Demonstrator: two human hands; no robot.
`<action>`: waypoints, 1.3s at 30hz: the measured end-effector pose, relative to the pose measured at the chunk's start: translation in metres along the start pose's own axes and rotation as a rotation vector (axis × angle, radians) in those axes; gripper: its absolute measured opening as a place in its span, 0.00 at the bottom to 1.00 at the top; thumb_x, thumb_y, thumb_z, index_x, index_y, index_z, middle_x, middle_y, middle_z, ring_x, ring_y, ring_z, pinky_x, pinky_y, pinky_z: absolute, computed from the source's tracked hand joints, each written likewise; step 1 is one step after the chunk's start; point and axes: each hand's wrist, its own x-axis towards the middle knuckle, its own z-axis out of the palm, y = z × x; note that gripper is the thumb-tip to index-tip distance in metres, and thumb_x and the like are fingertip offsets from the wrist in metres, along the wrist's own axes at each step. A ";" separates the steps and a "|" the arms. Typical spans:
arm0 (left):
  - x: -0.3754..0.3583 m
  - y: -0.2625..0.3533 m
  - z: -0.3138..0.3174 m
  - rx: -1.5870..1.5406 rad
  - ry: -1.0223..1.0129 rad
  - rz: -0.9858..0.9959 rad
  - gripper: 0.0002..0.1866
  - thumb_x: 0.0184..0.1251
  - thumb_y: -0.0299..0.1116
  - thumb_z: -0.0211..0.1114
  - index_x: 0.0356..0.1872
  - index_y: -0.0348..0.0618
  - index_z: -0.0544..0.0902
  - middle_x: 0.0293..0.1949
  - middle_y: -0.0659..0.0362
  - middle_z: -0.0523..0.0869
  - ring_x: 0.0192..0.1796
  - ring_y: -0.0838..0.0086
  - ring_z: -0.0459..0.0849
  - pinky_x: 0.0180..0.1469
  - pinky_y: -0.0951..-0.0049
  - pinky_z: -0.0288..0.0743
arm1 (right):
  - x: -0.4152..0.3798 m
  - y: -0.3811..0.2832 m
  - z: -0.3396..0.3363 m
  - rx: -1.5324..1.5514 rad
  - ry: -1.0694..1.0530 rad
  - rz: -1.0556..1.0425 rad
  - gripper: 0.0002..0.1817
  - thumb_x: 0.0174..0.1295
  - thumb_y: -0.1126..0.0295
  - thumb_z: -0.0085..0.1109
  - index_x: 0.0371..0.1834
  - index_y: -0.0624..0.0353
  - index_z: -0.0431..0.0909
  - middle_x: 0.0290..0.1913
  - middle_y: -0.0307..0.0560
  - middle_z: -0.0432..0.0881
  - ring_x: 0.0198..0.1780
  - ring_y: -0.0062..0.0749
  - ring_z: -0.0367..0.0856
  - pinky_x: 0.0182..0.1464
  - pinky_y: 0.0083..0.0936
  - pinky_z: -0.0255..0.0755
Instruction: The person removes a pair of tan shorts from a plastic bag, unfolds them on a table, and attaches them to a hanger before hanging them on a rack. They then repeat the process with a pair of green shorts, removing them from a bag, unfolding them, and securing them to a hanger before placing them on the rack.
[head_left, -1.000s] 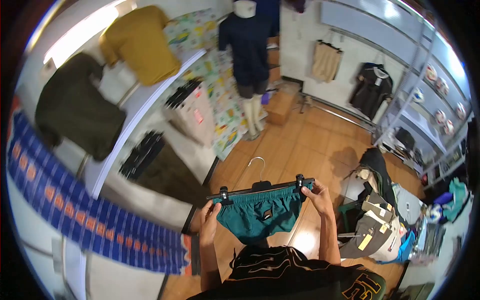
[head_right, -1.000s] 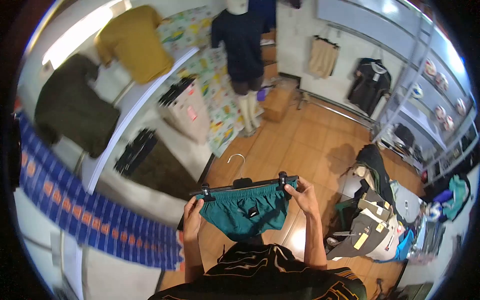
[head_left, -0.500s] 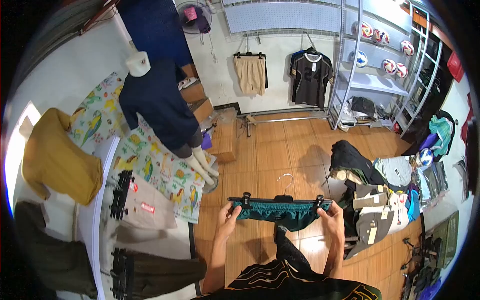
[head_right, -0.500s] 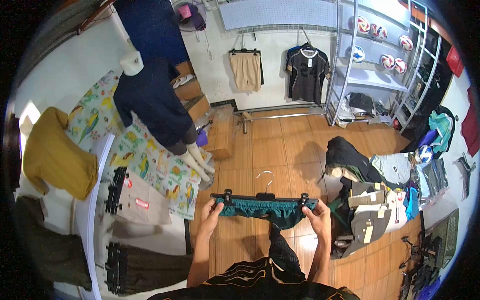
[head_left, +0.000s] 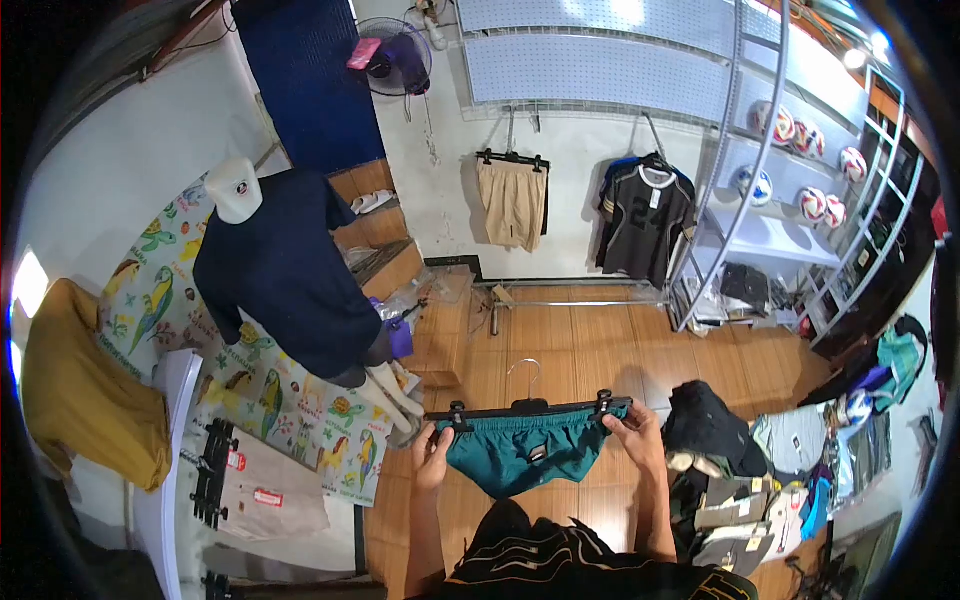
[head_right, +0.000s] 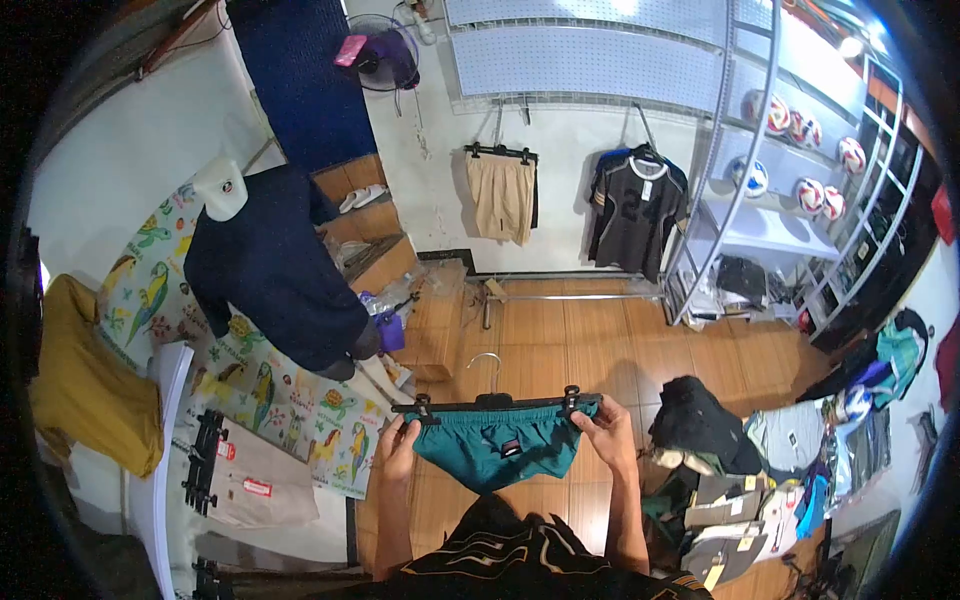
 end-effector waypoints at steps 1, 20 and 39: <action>0.018 -0.003 0.002 -0.022 0.012 -0.006 0.11 0.77 0.30 0.65 0.54 0.35 0.82 0.50 0.66 0.83 0.51 0.83 0.78 0.56 0.80 0.71 | 0.022 0.000 0.003 -0.008 -0.005 0.013 0.11 0.65 0.79 0.70 0.49 0.64 0.84 0.42 0.38 0.88 0.44 0.19 0.83 0.49 0.20 0.79; 0.470 -0.006 0.075 0.076 -0.158 0.067 0.12 0.78 0.35 0.65 0.48 0.33 0.83 0.39 0.67 0.83 0.41 0.84 0.77 0.46 0.80 0.72 | 0.385 0.003 0.056 -0.059 0.240 -0.010 0.14 0.64 0.70 0.74 0.49 0.65 0.83 0.42 0.45 0.89 0.44 0.27 0.87 0.52 0.28 0.81; 0.768 -0.058 0.145 0.273 0.037 0.060 0.15 0.76 0.42 0.68 0.45 0.37 0.85 0.37 0.66 0.83 0.41 0.82 0.76 0.46 0.76 0.70 | 0.757 0.083 0.034 -0.023 0.030 -0.013 0.14 0.66 0.70 0.73 0.48 0.67 0.83 0.42 0.42 0.87 0.44 0.23 0.82 0.49 0.25 0.78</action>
